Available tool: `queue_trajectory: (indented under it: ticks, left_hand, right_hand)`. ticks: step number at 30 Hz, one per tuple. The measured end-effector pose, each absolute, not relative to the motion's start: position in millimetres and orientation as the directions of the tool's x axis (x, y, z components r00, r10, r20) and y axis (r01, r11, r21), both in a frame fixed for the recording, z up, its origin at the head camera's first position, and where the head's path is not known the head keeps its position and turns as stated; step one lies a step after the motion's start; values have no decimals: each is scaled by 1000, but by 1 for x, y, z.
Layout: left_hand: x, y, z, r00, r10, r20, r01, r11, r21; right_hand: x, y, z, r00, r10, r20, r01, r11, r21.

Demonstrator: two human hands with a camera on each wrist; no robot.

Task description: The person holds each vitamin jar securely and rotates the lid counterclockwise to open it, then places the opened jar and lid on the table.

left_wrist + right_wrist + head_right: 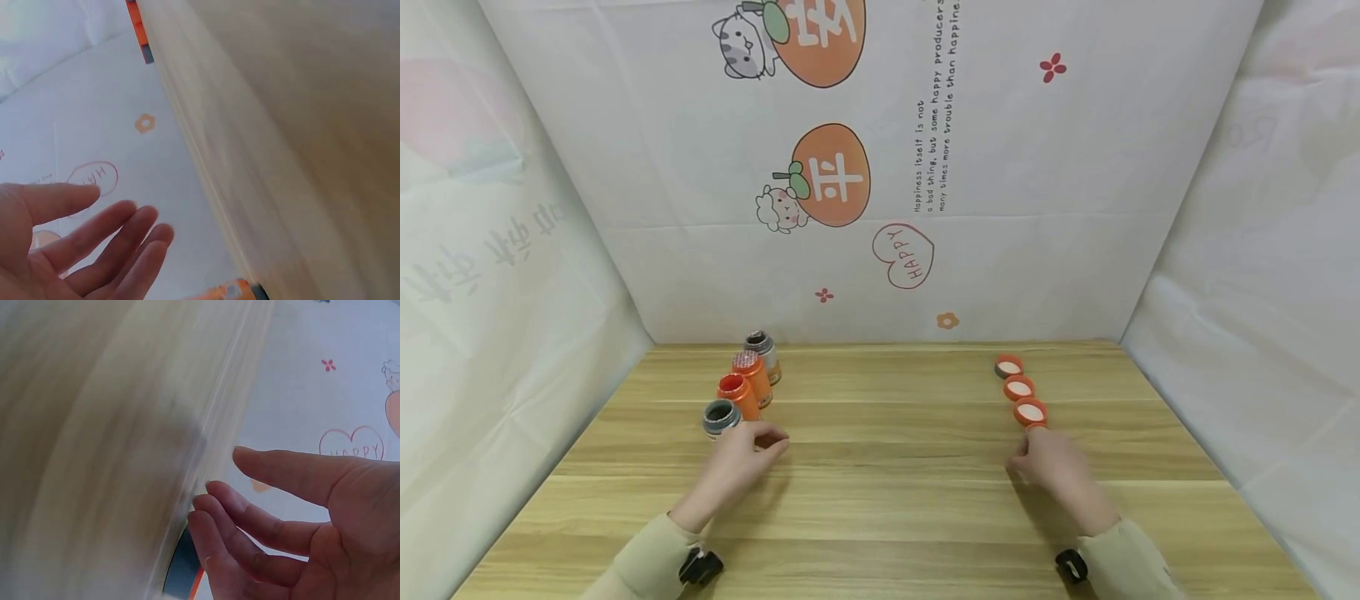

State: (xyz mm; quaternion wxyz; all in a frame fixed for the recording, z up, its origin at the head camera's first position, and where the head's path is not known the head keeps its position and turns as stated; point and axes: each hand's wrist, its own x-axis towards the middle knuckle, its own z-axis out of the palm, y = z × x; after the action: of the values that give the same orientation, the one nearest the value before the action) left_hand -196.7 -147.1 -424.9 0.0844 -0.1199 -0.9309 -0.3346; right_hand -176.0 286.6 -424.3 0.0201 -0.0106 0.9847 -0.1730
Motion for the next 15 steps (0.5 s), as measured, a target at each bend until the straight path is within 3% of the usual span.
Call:
queue_trajectory:
  ticks: [15]
  left_hand:
    - [-228, -106, -424, -900, 136, 415, 374, 730, 572]
  right_hand:
    - [-208, 247, -423, -993, -109, 37, -113, 870, -480]
